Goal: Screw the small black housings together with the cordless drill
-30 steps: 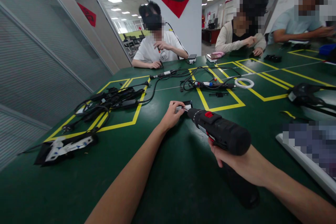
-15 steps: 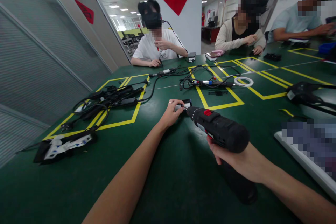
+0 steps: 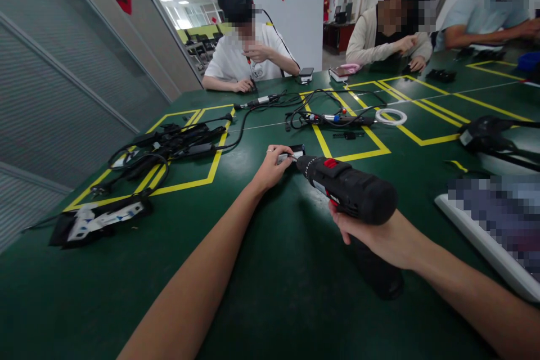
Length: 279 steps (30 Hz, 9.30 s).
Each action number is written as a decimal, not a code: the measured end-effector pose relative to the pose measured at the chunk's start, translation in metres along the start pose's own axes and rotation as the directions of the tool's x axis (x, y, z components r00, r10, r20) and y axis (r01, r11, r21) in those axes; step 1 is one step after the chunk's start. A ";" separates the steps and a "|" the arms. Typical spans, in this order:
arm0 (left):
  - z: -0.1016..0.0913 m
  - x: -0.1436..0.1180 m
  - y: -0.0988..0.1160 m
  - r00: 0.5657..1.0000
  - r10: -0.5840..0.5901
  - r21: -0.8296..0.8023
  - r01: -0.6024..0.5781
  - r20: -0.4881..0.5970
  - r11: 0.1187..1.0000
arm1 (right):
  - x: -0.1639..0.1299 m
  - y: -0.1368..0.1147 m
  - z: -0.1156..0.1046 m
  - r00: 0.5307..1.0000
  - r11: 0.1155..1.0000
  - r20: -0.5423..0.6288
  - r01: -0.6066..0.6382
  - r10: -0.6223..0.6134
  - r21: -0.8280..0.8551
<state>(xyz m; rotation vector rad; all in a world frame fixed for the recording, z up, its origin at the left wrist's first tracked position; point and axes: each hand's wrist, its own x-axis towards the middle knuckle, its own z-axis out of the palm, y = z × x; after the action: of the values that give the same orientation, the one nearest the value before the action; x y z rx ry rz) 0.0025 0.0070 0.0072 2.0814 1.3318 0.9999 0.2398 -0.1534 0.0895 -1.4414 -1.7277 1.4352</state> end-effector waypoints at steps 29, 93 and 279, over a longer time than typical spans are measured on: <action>-0.001 -0.001 0.002 1.000 0.001 0.003 -0.001 0.001 1.000 | -0.002 -0.001 -0.001 1.000 1.000 0.006 -0.019 0.019 0.022; 0.002 -0.001 -0.003 0.999 0.042 0.057 -0.042 -0.003 0.997 | -0.003 -0.003 0.001 0.999 0.998 -0.010 -0.046 0.047 0.051; 0.002 -0.001 0.000 1.000 0.010 0.027 -0.010 -0.020 1.000 | -0.003 -0.010 0.001 1.000 0.992 -0.005 -0.005 0.006 0.125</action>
<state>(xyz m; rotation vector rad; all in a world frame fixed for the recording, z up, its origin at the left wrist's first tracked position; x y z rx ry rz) 0.0034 0.0063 0.0057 2.1051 1.3531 1.0153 0.2360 -0.1560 0.0988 -1.3835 -1.6011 1.5126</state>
